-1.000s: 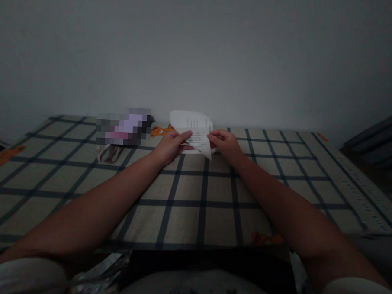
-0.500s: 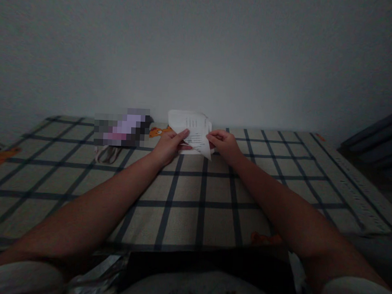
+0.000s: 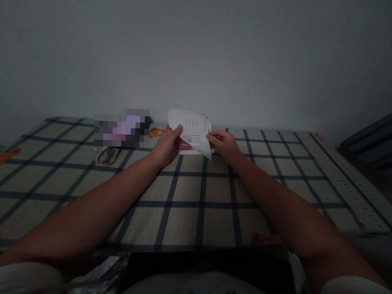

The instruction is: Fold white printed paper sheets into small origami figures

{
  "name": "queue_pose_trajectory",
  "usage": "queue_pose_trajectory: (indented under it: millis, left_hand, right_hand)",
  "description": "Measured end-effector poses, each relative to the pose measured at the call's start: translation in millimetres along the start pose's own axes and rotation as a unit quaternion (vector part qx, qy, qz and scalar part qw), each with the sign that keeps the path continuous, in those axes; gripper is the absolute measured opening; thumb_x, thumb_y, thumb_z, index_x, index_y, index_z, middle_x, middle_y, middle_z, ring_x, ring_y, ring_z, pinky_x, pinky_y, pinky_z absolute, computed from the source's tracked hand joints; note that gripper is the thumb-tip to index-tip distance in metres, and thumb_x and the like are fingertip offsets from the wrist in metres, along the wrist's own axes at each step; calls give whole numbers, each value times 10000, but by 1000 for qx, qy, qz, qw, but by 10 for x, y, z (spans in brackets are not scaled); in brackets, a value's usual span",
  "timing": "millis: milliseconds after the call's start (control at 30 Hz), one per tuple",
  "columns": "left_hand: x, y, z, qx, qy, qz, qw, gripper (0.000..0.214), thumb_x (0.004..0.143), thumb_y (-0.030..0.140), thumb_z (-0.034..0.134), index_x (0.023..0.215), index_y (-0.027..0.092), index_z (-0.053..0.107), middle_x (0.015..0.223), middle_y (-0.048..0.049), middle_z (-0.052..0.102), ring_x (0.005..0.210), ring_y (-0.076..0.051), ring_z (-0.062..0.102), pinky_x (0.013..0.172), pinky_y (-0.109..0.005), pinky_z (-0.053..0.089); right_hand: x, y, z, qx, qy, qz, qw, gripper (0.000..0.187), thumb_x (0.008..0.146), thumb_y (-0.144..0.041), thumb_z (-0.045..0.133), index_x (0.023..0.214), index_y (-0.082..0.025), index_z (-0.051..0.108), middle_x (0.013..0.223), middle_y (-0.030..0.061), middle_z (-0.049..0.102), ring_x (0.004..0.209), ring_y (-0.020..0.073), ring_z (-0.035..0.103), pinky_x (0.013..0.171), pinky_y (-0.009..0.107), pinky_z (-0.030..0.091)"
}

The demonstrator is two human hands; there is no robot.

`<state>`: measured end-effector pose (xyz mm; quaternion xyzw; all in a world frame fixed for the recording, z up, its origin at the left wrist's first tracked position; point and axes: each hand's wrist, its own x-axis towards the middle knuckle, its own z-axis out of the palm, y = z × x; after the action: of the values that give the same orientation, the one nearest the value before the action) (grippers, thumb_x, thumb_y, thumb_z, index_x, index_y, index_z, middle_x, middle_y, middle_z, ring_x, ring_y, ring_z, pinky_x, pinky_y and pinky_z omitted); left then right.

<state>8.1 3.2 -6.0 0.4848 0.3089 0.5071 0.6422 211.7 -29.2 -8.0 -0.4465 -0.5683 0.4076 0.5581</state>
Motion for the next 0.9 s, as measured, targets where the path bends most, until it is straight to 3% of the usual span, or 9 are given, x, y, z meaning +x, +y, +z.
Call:
queue_pose_trajectory:
  millis: [367,633,900]
  left_hand:
    - [11,2,-16,-16,7,-7,1000,380,886,462,589,1000,114,690,1016,-144,749,766,-214,727,607,-312,614]
    - [-29,-3,3,33,-36,-52,997,279,731,304,784,890,79,736,908,-124,765,733,-184,723,649,-272,621]
    - [-60,-27,-2,73,-47,-50,995,322,726,305,804,966,96,757,1086,-152,748,853,-193,728,732,-262,614]
  right_hand:
    - [-8,-16,11,-4,6,-6,1000,236,750,-361,717,835,-147,666,690,1,667,605,104,610,596,260,510]
    - [18,17,0,3,7,0,1000,229,744,-356,720,832,-151,666,683,0,669,605,110,613,586,255,507]
    - [-8,-20,11,1,0,-1,1000,242,738,-355,725,833,-143,659,650,-11,652,581,100,598,567,247,499]
